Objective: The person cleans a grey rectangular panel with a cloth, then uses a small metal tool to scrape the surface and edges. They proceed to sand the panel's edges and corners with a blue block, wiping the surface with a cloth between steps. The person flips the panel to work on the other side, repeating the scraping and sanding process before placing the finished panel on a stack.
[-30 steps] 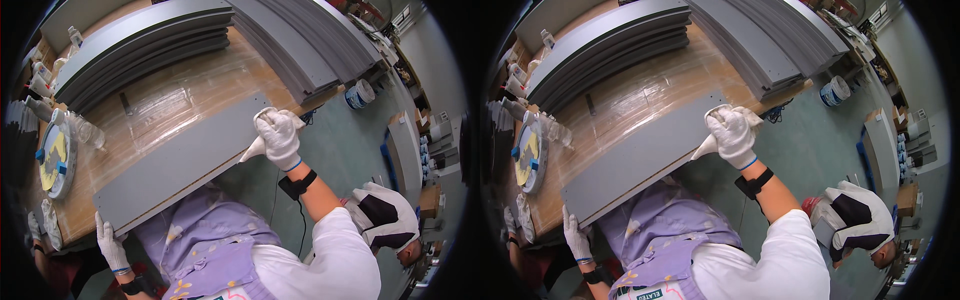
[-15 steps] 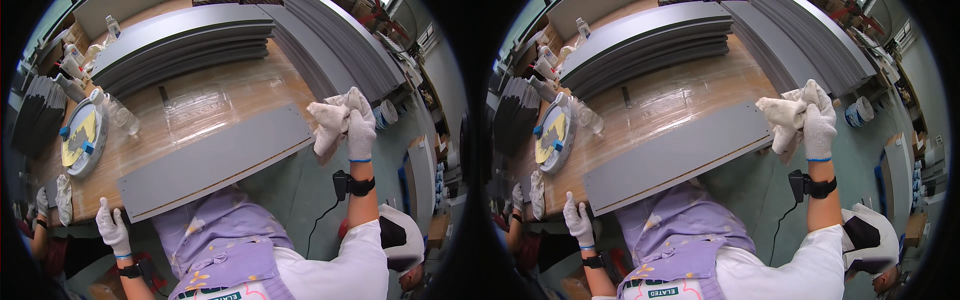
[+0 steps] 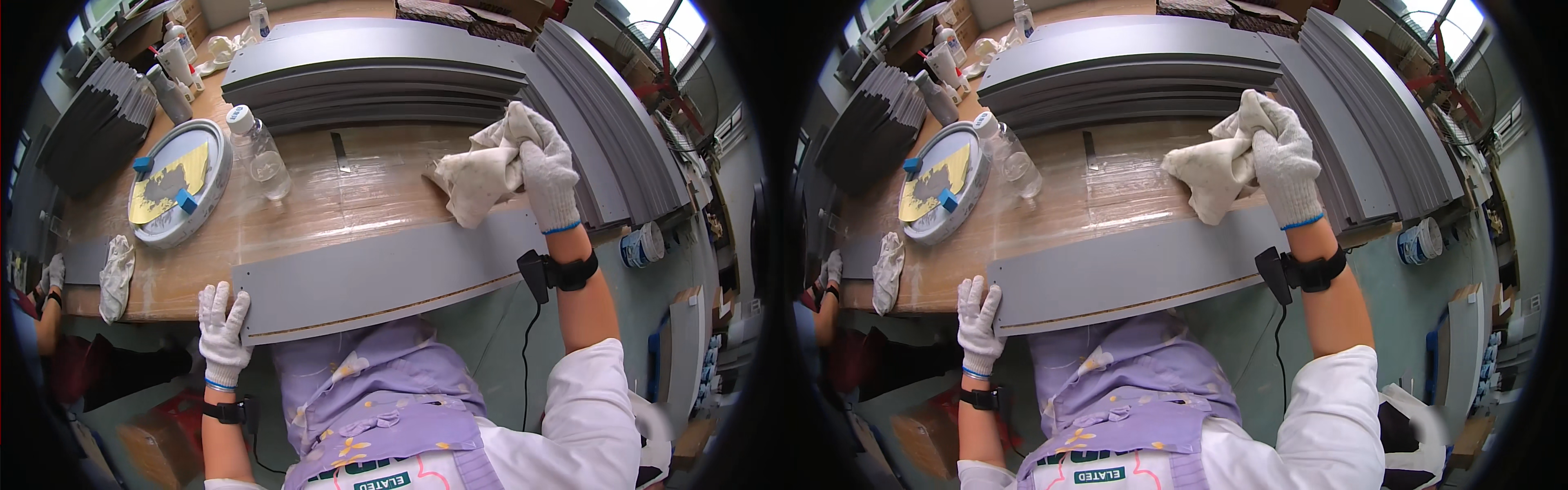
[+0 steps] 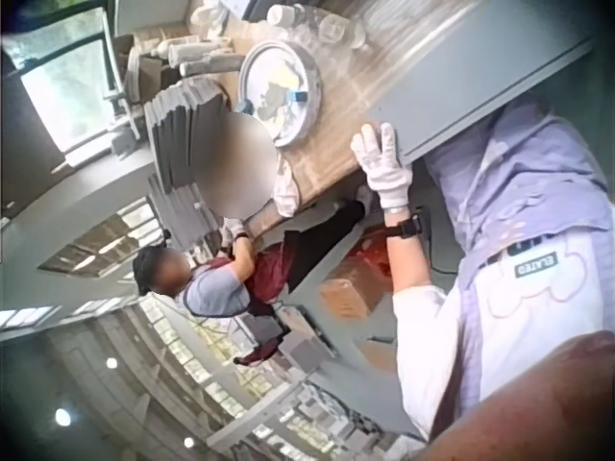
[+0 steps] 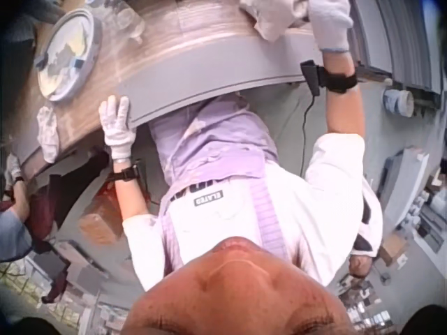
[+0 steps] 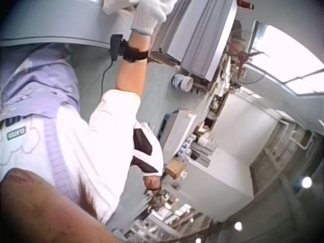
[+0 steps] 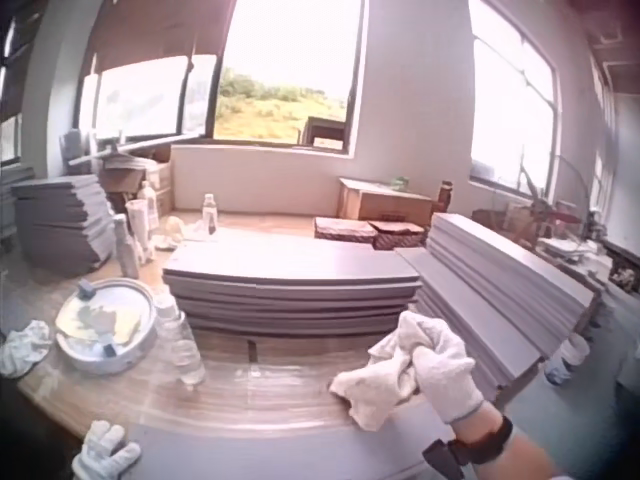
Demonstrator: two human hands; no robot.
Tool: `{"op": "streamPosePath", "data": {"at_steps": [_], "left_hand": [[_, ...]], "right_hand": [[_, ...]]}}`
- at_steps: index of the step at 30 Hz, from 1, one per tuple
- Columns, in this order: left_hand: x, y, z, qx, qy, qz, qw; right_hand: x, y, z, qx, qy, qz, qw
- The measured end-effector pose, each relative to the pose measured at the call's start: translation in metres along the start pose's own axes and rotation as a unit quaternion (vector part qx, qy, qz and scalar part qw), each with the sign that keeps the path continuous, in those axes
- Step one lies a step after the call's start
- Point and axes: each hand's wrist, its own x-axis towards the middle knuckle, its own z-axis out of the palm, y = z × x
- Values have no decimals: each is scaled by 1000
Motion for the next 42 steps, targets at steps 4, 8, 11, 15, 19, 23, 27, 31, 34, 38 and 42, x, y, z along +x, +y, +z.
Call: {"op": "streamPosePath", "data": {"at_steps": [4,8,11,15,19,23,27,31,34,38,42], "left_hand": [[-2,-4,7,-13,17,10,1000],[6,2,16,-46,54,7,997],[3,2,19,-61,72,-1,996],[4,1,22,-72,81,-16,994],[5,1,25,-80,89,-17,993],[4,-1,26,-81,92,-23,992],[4,-2,23,-82,111,-37,990],[3,-1,21,-101,124,-47,986],[-3,-5,28,-117,135,-48,983],[-2,-8,36,-142,171,-45,974],[-4,-4,38,-137,172,-68,973]], "right_hand": [[-45,34,-6,-470,-201,114,851],[-100,76,13,-528,-171,-5,832],[-119,55,59,-477,-229,-59,847],[-150,19,145,-371,-300,-142,867],[-176,-15,233,-243,-376,-218,867],[-177,-17,251,-193,-374,-251,872],[-147,16,169,-290,-318,-253,866],[-146,28,130,-391,-260,-199,860],[-160,15,172,-354,-292,-204,865],[-191,-29,274,-237,-372,-267,857],[-195,-33,310,-159,-392,-303,854]]}}
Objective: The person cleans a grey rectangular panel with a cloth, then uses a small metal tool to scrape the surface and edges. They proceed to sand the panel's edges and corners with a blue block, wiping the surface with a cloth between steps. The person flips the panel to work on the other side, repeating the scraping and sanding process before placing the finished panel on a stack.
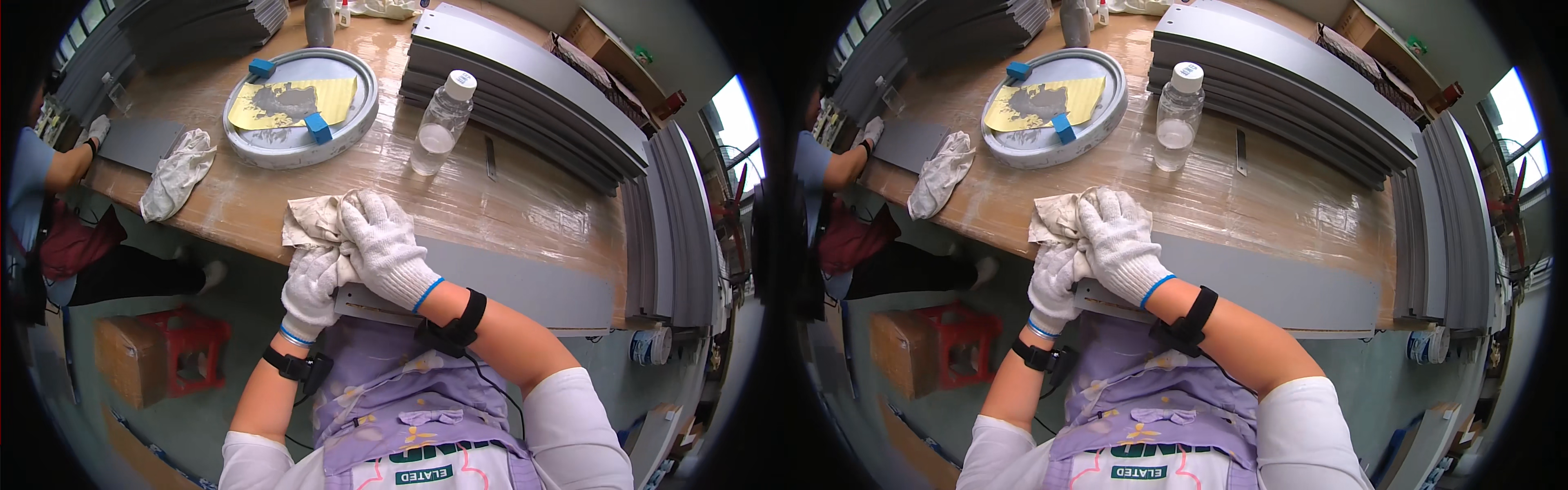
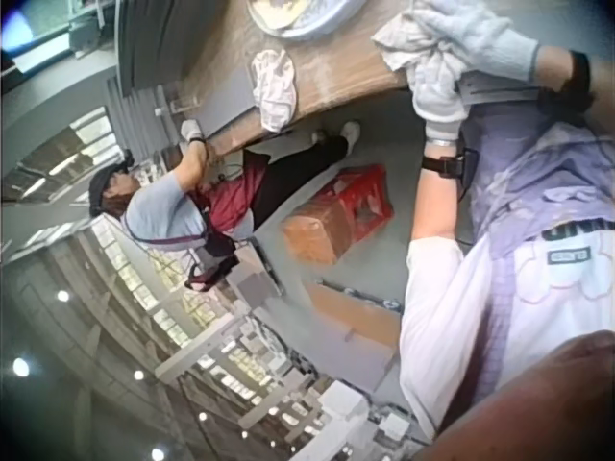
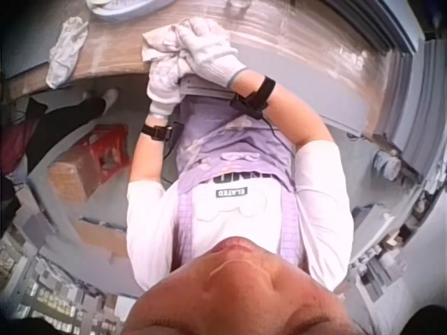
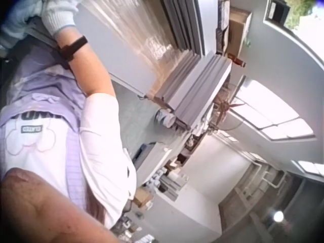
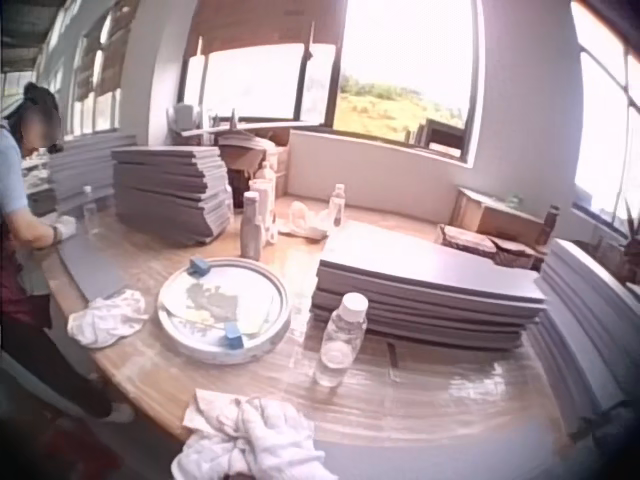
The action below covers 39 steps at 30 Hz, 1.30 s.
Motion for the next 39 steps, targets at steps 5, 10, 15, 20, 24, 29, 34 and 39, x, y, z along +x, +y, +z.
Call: {"op": "streamPosePath", "data": {"at_steps": [5,10,15,20,24,29,34,39], "left_hand": [[3,-1,-2,17,-6,35,999],[1,-3,0,22,-4,42,999],[7,-3,-3,16,-38,47,998],[30,7,-25,68,-113,81,988],[49,20,-46,-29,-146,108,983],[57,49,-62,-332,-199,-128,913],[58,90,-52,-585,-62,-406,699],[37,74,-53,-605,-73,-473,637]], "right_hand": [[-72,46,-63,-80,19,65,994],[-169,148,-162,-269,42,260,926],[-152,207,-264,157,261,544,782],[-122,153,-301,105,159,508,840],[-156,99,-313,307,235,348,854],[-237,71,-309,586,-135,144,785],[-265,72,-214,694,1,433,575],[-255,64,-179,695,201,480,496]]}}
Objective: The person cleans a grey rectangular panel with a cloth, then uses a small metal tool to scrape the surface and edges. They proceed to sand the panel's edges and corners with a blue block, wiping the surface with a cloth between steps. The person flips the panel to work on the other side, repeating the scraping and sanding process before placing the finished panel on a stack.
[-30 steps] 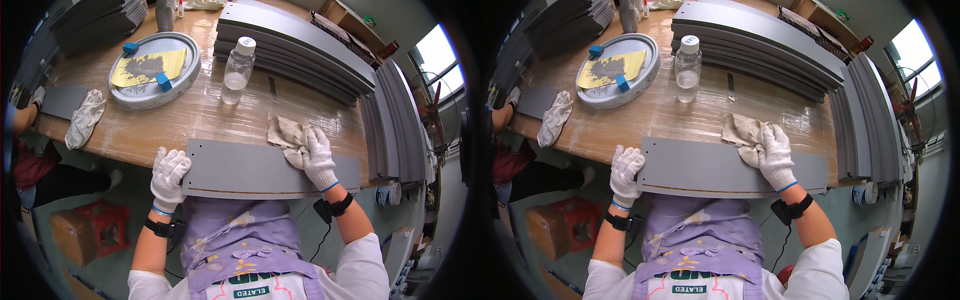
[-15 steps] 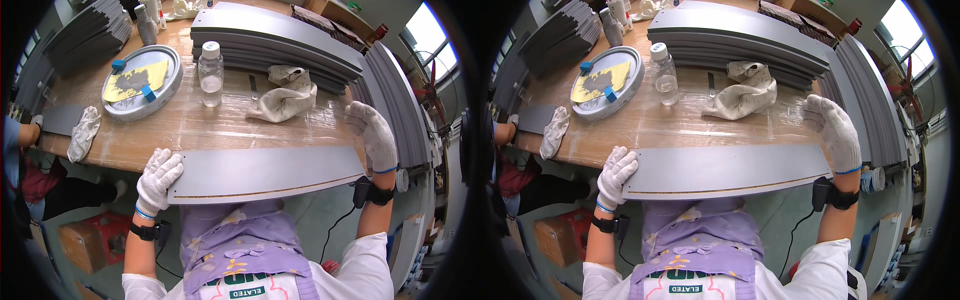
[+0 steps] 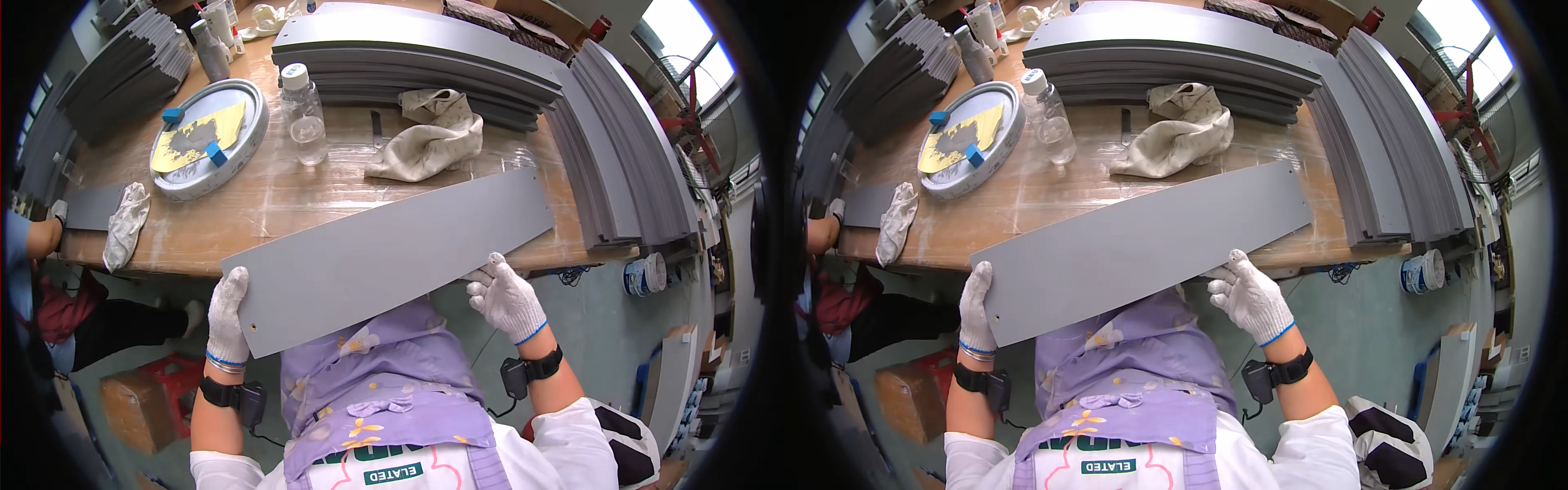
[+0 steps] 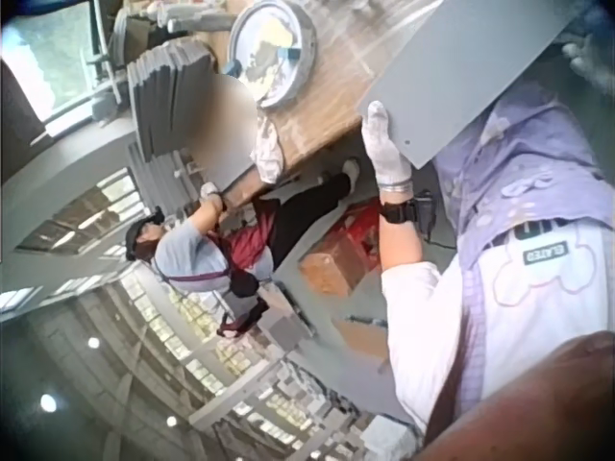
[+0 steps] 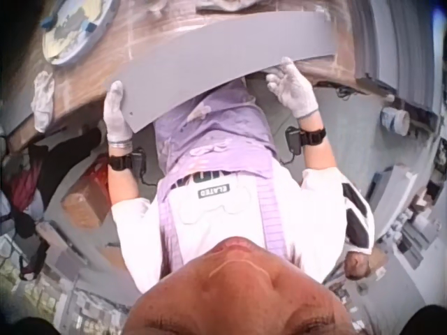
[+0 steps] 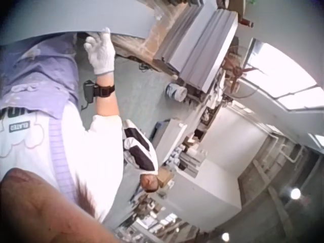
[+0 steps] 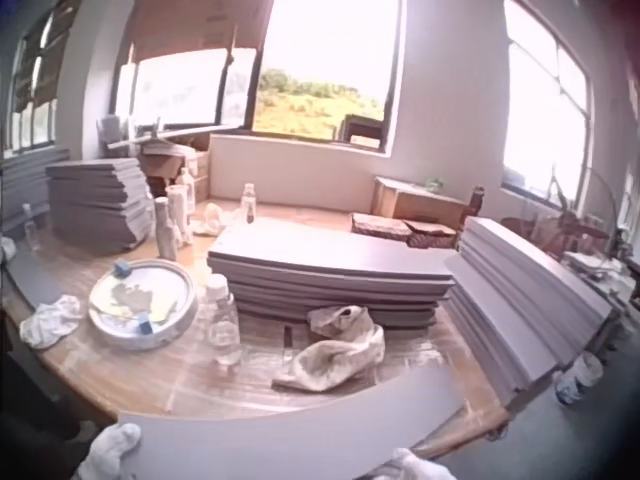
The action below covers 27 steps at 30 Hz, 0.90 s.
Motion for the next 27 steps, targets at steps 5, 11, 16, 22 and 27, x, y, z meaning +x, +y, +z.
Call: {"op": "streamPosePath", "data": {"at_steps": [5,11,16,22,27], "left_hand": [[5,-8,-8,-35,28,-56,997],[-7,-36,-28,-277,-20,-100,955],[-22,-47,-22,-343,51,-103,932],[-30,-45,-19,-396,15,-64,916],[-30,-47,-22,-432,-9,-61,900]], "right_hand": [[-4,15,-8,12,50,-16,999],[-14,-17,-26,-283,-78,130,947],[39,-41,-32,-48,94,-363,926],[59,60,68,-523,-27,-458,718],[15,120,180,-500,-461,74,730]]}}
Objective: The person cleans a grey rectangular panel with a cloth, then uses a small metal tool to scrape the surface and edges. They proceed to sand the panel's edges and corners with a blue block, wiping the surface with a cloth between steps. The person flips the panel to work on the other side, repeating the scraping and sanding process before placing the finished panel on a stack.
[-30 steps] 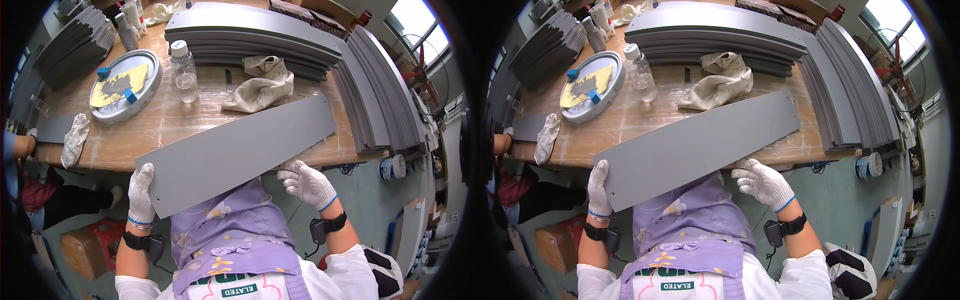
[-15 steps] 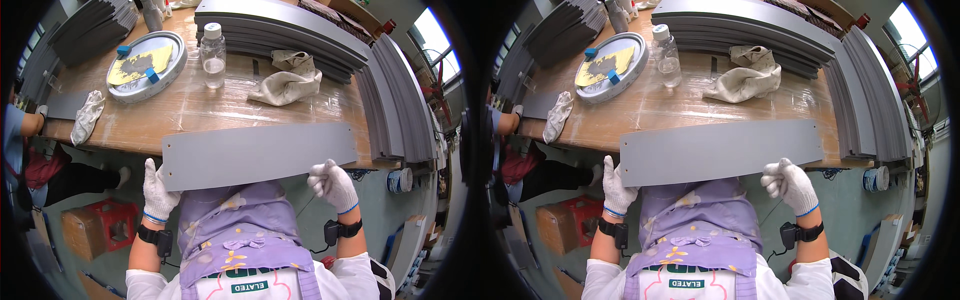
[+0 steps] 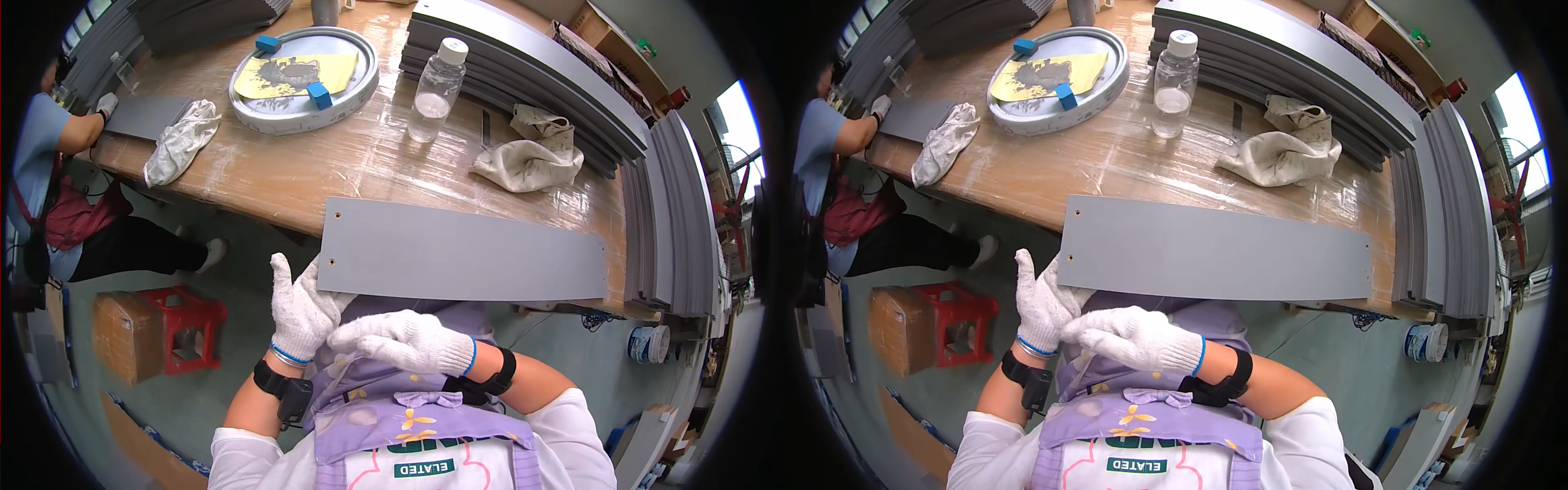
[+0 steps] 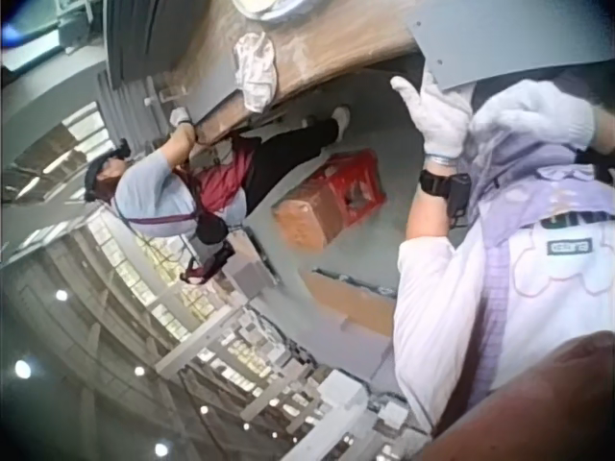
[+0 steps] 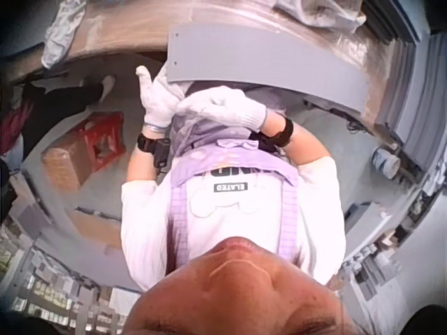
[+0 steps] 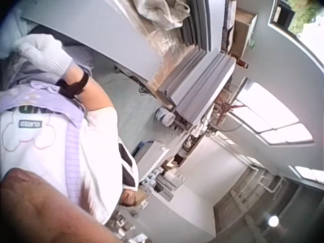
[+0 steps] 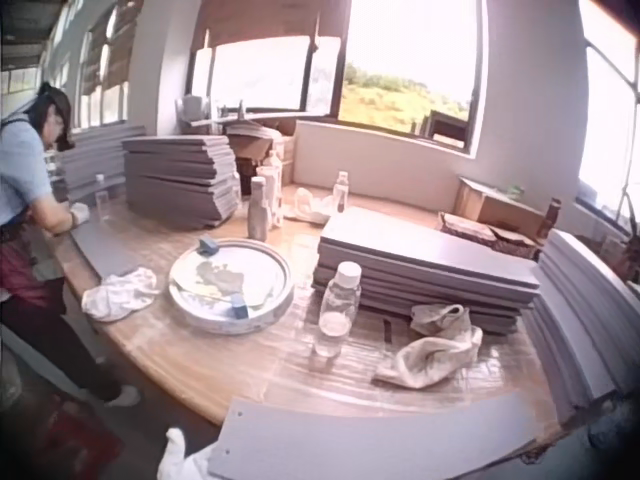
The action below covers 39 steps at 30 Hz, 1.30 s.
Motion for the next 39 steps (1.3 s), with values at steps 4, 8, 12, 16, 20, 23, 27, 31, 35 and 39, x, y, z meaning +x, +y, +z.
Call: {"op": "streamPosePath", "data": {"at_steps": [4,8,12,16,20,23,27,31,35,39], "left_hand": [[-1,4,3,-12,-47,-24,999],[3,5,-12,37,-31,-26,999],[6,9,-10,119,-43,-41,991],[5,8,-19,157,-11,-71,985],[8,10,-19,170,5,-81,982],[10,12,-22,177,24,-83,980],[10,11,-24,170,36,-74,982],[11,11,-27,156,25,-75,985],[10,9,-29,160,16,-65,985],[12,8,-27,156,24,-69,985]], "right_hand": [[0,-20,-16,-82,74,5,994],[-24,4,-50,33,335,-1,942],[-56,33,-81,-134,532,-9,836],[-71,38,-106,-388,588,8,710],[-71,37,-113,-475,540,71,691],[-67,38,-115,-507,521,81,681],[-58,40,-117,-560,499,76,657],[-48,38,-116,-567,463,73,678],[-33,29,-117,-560,443,78,696],[-17,27,-114,-569,416,59,706]]}}
